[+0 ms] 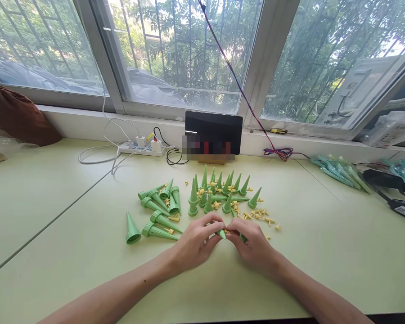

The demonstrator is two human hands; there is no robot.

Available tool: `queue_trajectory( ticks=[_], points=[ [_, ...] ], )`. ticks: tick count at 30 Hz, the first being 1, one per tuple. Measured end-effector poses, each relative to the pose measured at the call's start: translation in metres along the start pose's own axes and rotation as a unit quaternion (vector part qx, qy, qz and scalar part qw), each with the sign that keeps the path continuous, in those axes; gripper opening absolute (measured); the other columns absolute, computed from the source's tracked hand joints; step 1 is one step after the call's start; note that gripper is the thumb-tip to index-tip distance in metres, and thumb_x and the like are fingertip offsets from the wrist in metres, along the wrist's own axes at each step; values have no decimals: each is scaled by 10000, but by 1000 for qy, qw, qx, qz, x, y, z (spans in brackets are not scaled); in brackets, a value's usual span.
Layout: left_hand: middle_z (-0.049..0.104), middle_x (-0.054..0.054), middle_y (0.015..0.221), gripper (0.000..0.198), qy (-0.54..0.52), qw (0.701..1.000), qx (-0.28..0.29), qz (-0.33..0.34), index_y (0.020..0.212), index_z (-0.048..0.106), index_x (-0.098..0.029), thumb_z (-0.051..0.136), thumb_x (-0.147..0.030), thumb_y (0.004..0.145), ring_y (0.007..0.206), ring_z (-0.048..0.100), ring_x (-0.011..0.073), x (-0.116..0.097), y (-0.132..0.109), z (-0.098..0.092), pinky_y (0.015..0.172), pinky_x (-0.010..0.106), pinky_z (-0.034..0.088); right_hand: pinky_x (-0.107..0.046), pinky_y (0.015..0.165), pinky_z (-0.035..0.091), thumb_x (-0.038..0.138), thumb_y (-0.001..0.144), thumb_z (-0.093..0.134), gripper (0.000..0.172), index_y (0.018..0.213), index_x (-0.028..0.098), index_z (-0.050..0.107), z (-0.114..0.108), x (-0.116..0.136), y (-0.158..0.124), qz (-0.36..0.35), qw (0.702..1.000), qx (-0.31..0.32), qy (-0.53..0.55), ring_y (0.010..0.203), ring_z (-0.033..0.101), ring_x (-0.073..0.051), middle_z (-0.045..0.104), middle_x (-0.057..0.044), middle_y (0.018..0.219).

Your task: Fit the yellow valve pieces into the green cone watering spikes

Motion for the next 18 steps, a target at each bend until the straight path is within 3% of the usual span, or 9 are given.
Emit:
queue_trajectory(
  ticks=[18],
  points=[
    [635,106,1039,236,-4,1000,-3,-2,1097,638,-191,458,-111,965,907,613,196,1,0,0,796,311,526,-246,584,395,270,1037,501,253,792,216,539,0,0,0,-5,1000,6,-8,631,498,-139,570,0,719]
  ],
)
Point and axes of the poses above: each hand's wrist, its own y-axis towards the middle knuckle, its own z-axis out of the palm, x = y × z, the point moved 2 cm from there along y, towards the middle knuckle
